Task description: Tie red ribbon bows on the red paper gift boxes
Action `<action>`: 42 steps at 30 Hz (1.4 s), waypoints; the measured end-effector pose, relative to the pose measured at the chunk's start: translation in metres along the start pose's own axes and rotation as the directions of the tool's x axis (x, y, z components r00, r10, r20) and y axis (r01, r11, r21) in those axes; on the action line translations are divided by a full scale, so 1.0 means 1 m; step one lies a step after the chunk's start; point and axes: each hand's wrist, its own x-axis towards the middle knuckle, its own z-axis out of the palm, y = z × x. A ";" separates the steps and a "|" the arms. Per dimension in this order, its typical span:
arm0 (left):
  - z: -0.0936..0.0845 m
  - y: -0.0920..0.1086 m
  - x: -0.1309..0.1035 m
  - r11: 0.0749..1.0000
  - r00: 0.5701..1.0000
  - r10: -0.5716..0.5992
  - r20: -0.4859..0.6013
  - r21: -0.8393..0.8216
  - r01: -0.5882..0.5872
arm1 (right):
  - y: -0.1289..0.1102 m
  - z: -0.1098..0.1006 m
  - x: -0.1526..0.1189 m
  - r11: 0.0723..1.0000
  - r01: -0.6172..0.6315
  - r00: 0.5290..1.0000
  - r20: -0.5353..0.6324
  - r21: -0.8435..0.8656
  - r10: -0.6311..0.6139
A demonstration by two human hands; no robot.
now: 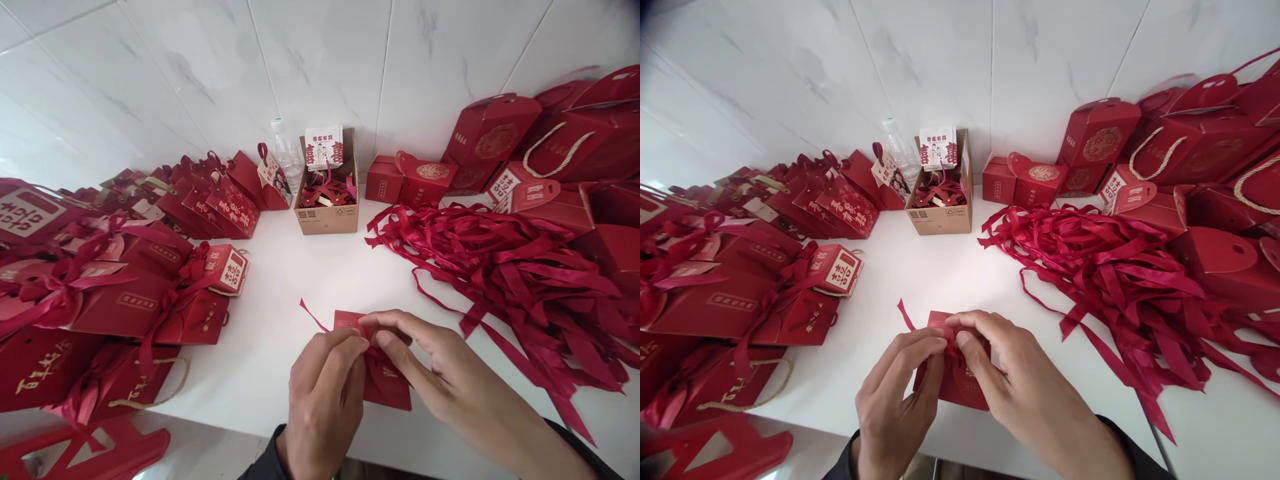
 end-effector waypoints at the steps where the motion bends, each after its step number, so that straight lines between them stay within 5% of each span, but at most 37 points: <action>1: 0.000 0.000 -0.001 1.000 1.000 0.018 -0.006 0.003 -0.018 | 0.000 0.000 0.001 1.000 0.001 1.000 0.009 -0.016 -0.001; 16: -0.001 0.006 -0.002 0.989 0.990 0.071 -0.125 0.140 -0.054 | -0.005 -0.004 0.000 0.995 -0.035 0.999 0.002 -0.097 0.036; 21: -0.010 0.012 -0.012 0.987 0.991 0.131 0.036 0.093 -0.134 | -0.001 -0.004 -0.002 0.986 -0.017 0.997 -0.077 -0.167 0.004; 26: -0.020 0.019 -0.006 0.986 0.990 -0.143 0.015 0.090 0.141 | 0.000 -0.004 -0.004 0.993 -0.030 0.996 -0.093 -0.119 0.019; 31: -0.020 0.019 0.010 0.925 0.911 -0.380 0.159 0.057 0.376 | 0.001 -0.004 -0.003 0.994 -0.021 0.994 -0.105 -0.108 0.009; 42: -0.025 0.011 0.015 0.917 0.868 -0.396 0.300 0.085 0.389 | 0.005 -0.004 -0.002 0.993 -0.017 0.994 -0.108 -0.114 0.005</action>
